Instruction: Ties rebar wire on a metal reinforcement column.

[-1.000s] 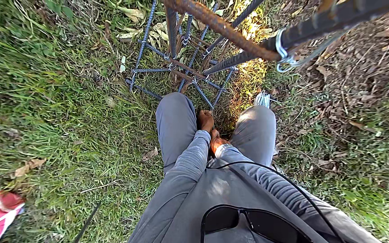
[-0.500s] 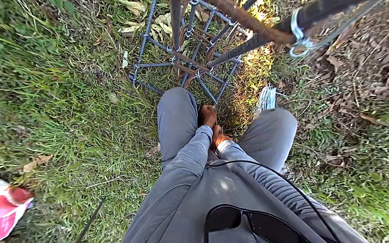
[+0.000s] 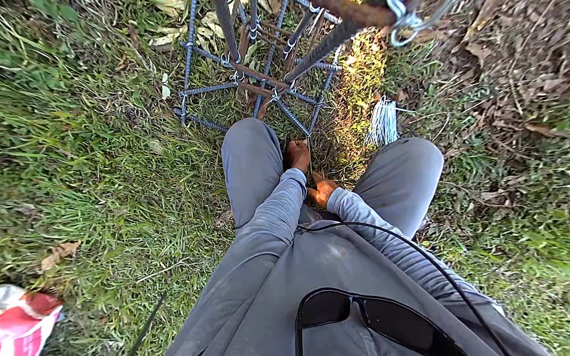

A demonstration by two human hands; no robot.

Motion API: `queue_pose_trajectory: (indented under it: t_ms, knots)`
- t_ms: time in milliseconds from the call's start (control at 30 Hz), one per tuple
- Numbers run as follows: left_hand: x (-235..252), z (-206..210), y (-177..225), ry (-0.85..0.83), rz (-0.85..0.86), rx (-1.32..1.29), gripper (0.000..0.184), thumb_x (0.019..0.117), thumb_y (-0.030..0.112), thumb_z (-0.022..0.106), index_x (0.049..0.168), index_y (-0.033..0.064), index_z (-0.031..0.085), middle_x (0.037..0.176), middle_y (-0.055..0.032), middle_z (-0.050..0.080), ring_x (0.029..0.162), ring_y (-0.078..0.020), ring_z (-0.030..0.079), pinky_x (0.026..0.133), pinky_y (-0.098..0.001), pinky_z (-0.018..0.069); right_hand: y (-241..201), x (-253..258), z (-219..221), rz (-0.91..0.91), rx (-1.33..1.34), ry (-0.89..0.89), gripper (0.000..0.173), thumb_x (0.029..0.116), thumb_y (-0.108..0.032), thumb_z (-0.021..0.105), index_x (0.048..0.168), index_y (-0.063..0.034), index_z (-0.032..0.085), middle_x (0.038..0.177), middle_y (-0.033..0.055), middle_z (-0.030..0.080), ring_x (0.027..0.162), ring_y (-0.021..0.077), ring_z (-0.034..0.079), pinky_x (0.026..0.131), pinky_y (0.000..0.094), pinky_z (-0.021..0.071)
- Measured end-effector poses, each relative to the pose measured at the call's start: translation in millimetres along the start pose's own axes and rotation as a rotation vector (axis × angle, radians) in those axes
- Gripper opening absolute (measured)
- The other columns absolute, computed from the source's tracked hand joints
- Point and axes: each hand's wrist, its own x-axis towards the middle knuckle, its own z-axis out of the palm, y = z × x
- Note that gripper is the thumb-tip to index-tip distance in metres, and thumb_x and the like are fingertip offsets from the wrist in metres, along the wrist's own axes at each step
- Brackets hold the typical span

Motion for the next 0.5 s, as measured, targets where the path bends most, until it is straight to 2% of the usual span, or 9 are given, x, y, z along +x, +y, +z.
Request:
queue_pose_trajectory:
  t_ms: [133,233,267,333,367,400,433,467,500]
  knots:
    - [-10,-8,6,-0.063,-0.048,0.062,0.033,0.1045,0.029,0.055,0.123,0.0026,0.062,0.117,-0.0207,0.067,0.110,-0.0338,0.065,0.094,-0.0552,0.0528,1,7,12,0.037,0.017,0.016,0.078,0.1025,-0.051,0.054,0.161,-0.0058,0.029,0.135,0.0272,0.063,0.126,0.0452,0.061,0.107,0.0641,0.0447]
    - [-43,-36,35,-0.101,-0.018,0.166,0.027,0.0976,0.020,0.057,0.109,-0.0033,0.066,0.110,-0.0248,0.068,0.103,-0.0372,0.066,0.086,-0.0586,0.0542,2,9,14,0.038,0.021,0.023,0.085,0.0995,-0.057,0.056,0.161,-0.0045,0.029,0.133,0.0269,0.064,0.125,0.0447,0.061,0.107,0.0638,0.0453]
    - [-58,-51,48,-0.122,0.027,0.201,0.030,0.0974,0.023,0.057,0.110,-0.0032,0.065,0.110,-0.0243,0.067,0.103,-0.0364,0.066,0.087,-0.0580,0.0550,6,11,16,0.026,0.035,0.033,0.088,0.0977,-0.059,0.058,0.160,-0.0039,0.030,0.133,0.0271,0.064,0.125,0.0448,0.061,0.108,0.0639,0.0451]
    - [-100,-93,78,-0.136,0.200,0.240,0.034,0.1021,0.032,0.054,0.117,0.0019,0.062,0.107,-0.0182,0.066,0.099,-0.0302,0.067,0.085,-0.0510,0.0567,17,15,23,-0.023,0.076,0.086,0.089,0.0950,-0.060,0.063,0.158,-0.0033,0.034,0.126,0.0265,0.068,0.119,0.0439,0.065,0.105,0.0641,0.0479]
    - [-126,-119,93,-0.104,0.314,0.209,0.033,0.1037,0.034,0.053,0.118,0.0050,0.060,0.102,-0.0144,0.066,0.090,-0.0264,0.066,0.078,-0.0459,0.0574,19,19,24,-0.037,0.092,0.104,0.089,0.0951,-0.059,0.063,0.157,-0.0027,0.035,0.126,0.0269,0.068,0.119,0.0441,0.065,0.104,0.0645,0.0480]
    - [-158,-146,104,-0.072,0.428,0.149,0.030,0.1054,0.034,0.053,0.119,0.0065,0.056,0.096,-0.0126,0.064,0.078,-0.0238,0.065,0.066,-0.0405,0.0552,21,20,30,-0.025,0.109,0.119,0.090,0.0948,-0.060,0.064,0.158,-0.0032,0.034,0.128,0.0271,0.067,0.120,0.0443,0.065,0.105,0.0647,0.0475]
    - [-184,-168,112,-0.045,0.537,0.049,0.030,0.1063,0.032,0.053,0.123,0.0080,0.053,0.094,-0.0104,0.064,0.072,-0.0205,0.063,0.059,-0.0355,0.0534,22,22,35,0.005,0.134,0.127,0.092,0.0936,-0.060,0.065,0.160,-0.0051,0.032,0.130,0.0273,0.066,0.122,0.0444,0.064,0.106,0.0647,0.0470]
    - [-200,-185,120,-0.012,0.668,-0.072,0.027,0.1070,0.027,0.053,0.126,0.0077,0.051,0.094,-0.0079,0.063,0.070,-0.0161,0.061,0.056,-0.0297,0.0522,18,20,34,0.032,0.127,0.115,0.092,0.0935,-0.061,0.064,0.160,-0.0061,0.031,0.131,0.0274,0.065,0.122,0.0445,0.063,0.106,0.0643,0.0472]
    - [-211,-198,131,0.031,0.797,-0.183,0.027,0.1071,0.021,0.053,0.129,0.0060,0.050,0.098,-0.0066,0.062,0.074,-0.0127,0.060,0.059,-0.0257,0.0523,7,11,23,0.053,0.102,0.061,0.093,0.0953,-0.061,0.062,0.161,-0.0050,0.028,0.134,0.0282,0.063,0.124,0.0447,0.062,0.107,0.0633,0.0460]
